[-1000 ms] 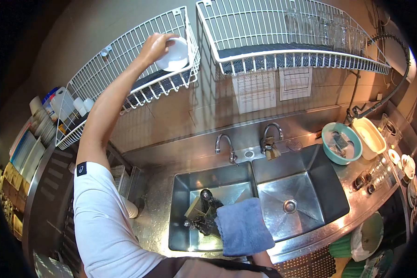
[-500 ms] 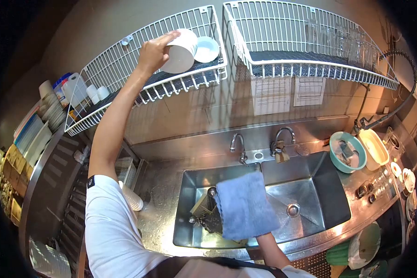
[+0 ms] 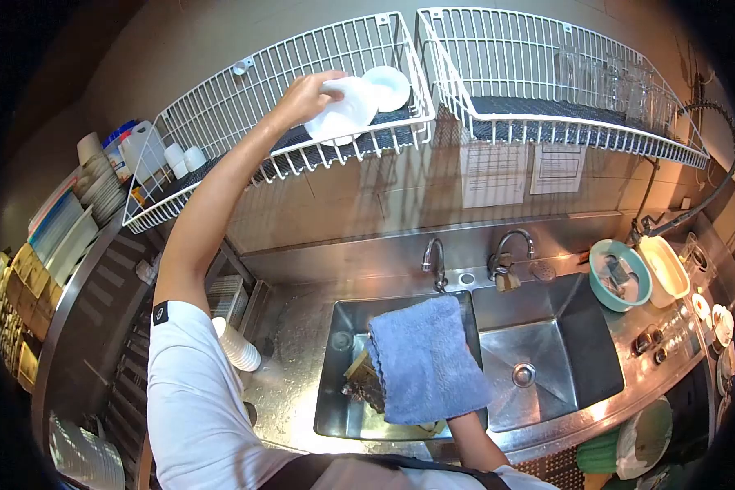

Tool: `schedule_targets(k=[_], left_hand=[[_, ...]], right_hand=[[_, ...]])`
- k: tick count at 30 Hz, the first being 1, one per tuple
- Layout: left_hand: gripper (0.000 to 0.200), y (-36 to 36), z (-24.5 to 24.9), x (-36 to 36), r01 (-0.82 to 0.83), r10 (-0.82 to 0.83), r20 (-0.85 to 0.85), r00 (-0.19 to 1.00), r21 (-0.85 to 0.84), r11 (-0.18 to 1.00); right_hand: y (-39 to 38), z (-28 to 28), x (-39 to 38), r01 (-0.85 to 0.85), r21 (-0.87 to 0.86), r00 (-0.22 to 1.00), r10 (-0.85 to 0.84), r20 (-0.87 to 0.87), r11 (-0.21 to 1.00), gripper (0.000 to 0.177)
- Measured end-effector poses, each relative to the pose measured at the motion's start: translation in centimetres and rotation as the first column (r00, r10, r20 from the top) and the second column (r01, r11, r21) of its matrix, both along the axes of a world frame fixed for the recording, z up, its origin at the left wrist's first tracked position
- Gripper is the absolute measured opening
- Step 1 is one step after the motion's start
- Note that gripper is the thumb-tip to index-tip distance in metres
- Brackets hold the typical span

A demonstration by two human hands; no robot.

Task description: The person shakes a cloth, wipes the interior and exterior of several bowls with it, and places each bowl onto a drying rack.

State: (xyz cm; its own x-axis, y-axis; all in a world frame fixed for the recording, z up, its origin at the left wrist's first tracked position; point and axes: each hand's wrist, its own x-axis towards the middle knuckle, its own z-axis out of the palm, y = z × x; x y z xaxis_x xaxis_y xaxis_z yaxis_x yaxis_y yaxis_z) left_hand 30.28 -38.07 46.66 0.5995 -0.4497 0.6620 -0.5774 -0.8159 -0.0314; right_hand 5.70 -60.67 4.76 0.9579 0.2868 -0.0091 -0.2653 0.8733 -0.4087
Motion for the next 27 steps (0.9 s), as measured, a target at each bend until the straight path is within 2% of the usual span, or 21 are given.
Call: schedule_targets(k=[2,5,6,9,10,15,17,21,25,27], left_hand=[[0.037,1.0,-0.5,0.5,0.075,-0.072,0.023,0.997,-0.129,0.989],[0.036,2.3,-0.4,0.3,0.029,-0.029,0.003,1.0,-0.083,0.996],[0.036,2.1,-0.6,0.0,0.112,-0.175,-0.199,0.964,-0.294,0.949],[0.037,1.1,-0.3,-1.0,0.095,-0.139,-0.2,0.97,-0.216,0.972],[0.036,0.6,-0.4,-1.1,0.068,-0.096,-0.145,0.985,-0.187,0.98],[0.036,0.6,-1.0,-1.4,0.051,-0.075,-0.106,0.992,-0.205,0.977],[0.034,0.6,-1.0,-2.1,0.104,-0.114,-0.031,0.993,-0.218,0.97],[0.035,0.7,-1.1,-2.1,0.072,-0.072,0.01,0.997,-0.223,0.972],[0.032,1.5,-0.9,-1.1,0.136,-0.123,0.062,0.99,-0.296,0.946],[0.027,2.4,-0.8,-0.1,0.024,0.009,0.074,0.997,-0.435,0.9]], right_hand=[[0.3,-0.8,-0.7,0.001,-0.004,1.0,-0.001,-0.021,1.0,0.056],[0.4,-2.0,-2.2,0.0,-0.014,0.998,-0.001,-0.056,1.0,0.057],[0.4,-2.5,-2.9,0.003,-0.017,0.998,-0.004,-0.069,1.0,0.057],[0.3,-3.4,-4.6,0.01,-0.028,0.995,-0.013,-0.096,1.0,0.057],[0.2,-3.5,-4.9,0.011,-0.031,0.995,-0.014,-0.1,0.999,0.057],[0.1,-3.1,-6.4,0.033,-0.017,0.995,-0.034,-0.097,0.999,0.058],[0.2,-2.4,-6.6,0.051,0.003,0.996,-0.05,-0.079,0.999,0.059],[0.6,0.3,-5.9,0.065,0.07,0.998,-0.063,-0.025,0.995,0.059],[0.7,5.1,-4.5,0.086,0.161,0.992,-0.099,0.072,0.983,0.06],[0.6,7.8,-3.8,0.096,0.207,0.985,-0.123,0.122,0.974,0.06]])
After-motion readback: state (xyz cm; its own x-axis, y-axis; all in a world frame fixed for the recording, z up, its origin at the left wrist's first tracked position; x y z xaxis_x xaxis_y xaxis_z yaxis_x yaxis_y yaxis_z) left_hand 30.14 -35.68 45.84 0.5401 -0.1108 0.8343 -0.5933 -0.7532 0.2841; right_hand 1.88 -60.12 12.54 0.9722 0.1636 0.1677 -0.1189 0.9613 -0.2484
